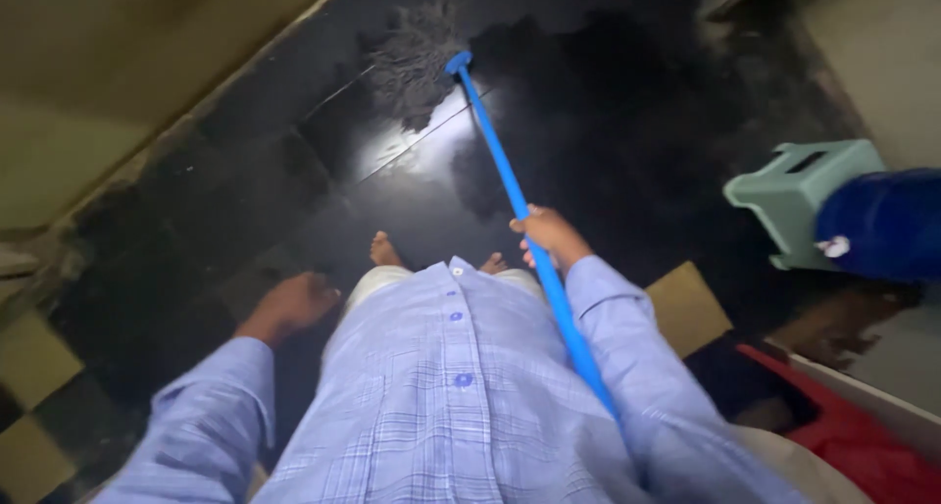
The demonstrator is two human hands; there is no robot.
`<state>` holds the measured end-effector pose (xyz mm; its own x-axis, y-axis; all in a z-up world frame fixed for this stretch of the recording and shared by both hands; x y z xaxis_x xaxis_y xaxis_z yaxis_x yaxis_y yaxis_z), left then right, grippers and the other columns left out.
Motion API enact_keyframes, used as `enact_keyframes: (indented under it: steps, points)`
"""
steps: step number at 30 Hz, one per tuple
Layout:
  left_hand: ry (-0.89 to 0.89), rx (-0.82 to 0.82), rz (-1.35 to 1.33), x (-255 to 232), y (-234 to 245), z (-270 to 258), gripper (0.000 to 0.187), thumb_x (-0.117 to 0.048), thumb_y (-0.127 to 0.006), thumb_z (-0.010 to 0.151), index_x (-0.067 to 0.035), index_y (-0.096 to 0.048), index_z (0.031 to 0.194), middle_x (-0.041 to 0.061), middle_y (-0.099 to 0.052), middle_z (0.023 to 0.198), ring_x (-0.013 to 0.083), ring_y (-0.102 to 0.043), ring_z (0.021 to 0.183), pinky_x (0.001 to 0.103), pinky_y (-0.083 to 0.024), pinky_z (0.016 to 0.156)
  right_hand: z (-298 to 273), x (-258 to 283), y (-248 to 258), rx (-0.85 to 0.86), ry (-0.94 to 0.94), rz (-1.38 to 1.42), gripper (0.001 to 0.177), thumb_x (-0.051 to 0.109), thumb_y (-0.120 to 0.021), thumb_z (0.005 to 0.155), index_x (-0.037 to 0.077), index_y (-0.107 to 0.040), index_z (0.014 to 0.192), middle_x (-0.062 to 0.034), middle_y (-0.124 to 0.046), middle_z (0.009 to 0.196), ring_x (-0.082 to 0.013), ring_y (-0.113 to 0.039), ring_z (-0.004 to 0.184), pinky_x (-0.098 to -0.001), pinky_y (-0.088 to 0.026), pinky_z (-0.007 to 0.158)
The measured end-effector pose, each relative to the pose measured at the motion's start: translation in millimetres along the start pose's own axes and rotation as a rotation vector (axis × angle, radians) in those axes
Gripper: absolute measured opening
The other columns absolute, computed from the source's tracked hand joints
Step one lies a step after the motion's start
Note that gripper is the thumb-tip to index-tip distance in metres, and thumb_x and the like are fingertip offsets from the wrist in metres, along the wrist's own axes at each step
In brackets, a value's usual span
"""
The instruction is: Mop the tiled floor using a long-handled mop.
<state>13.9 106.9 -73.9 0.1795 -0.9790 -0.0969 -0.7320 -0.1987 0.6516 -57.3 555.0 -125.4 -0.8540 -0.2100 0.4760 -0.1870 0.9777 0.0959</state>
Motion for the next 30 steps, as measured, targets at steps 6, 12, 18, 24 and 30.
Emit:
enact_keyframes:
  steps: [6,12,18,24,30]
  points:
    - [-0.096,-0.024,0.092,-36.6,28.1,42.0,0.068,-0.054,-0.064,0.087,-0.007,-0.062,0.136,0.024,-0.064,0.135,0.0408,-0.061,0.125,0.048,-0.050,0.104,-20.1,-51.2,22.7,-0.019,-0.086,0.117,0.056,0.028,-0.073,0.088,0.024,-0.052,0.140,-0.0108,-0.059,0.082,-0.0213,-0.056,0.053,-0.0386,-0.048,0.046]
    - [-0.212,0.017,0.157,-65.1,23.8,86.6,0.079,-0.054,-0.070,0.081,-0.006,-0.058,0.142,0.024,-0.065,0.134,0.0394,-0.063,0.125,0.046,-0.050,0.105,-45.8,-101.9,49.9,-0.078,-0.084,0.263,0.058,0.030,-0.072,0.088,0.021,-0.054,0.142,-0.0100,-0.057,0.078,-0.0204,-0.054,0.051,-0.0367,-0.047,0.043]
    - [-0.257,0.111,0.162,-99.7,48.0,72.2,0.069,-0.052,-0.066,0.083,-0.010,-0.064,0.137,0.021,-0.069,0.132,0.0379,-0.066,0.123,0.046,-0.052,0.104,-86.3,-140.9,55.0,-0.078,-0.138,0.523,0.039,0.038,-0.063,0.097,0.016,-0.055,0.128,-0.0076,-0.060,0.076,-0.0183,-0.056,0.052,-0.0347,-0.049,0.044]
    - [-0.199,0.123,0.223,-49.6,51.9,111.5,0.069,-0.054,-0.068,0.083,-0.012,-0.062,0.137,0.021,-0.065,0.135,0.0390,-0.062,0.126,0.046,-0.050,0.105,-160.7,-109.1,4.1,-0.178,-0.245,0.649,0.024,0.045,-0.055,0.100,0.025,-0.059,0.112,-0.0008,-0.051,0.064,-0.0133,-0.044,0.050,-0.0291,-0.037,0.043]
    - [-0.262,0.107,0.252,53.5,75.5,201.1,0.083,-0.055,-0.071,0.082,-0.005,-0.050,0.145,0.023,-0.057,0.141,0.0366,-0.058,0.131,0.042,-0.048,0.107,-120.9,-18.6,-36.3,-0.222,-0.292,0.498,0.020,0.043,-0.050,0.102,0.024,-0.056,0.103,-0.0032,-0.049,0.063,-0.0166,-0.044,0.047,-0.0346,-0.039,0.042]
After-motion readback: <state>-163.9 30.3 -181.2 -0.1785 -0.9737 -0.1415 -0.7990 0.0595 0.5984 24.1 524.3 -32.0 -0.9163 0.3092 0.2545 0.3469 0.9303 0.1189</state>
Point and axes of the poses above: each hand's wrist, its own z-axis towards the middle knuckle, its own y-axis out of the back of the hand, x = y × z, the point moved 4 cm from there along z, towards the middle knuckle
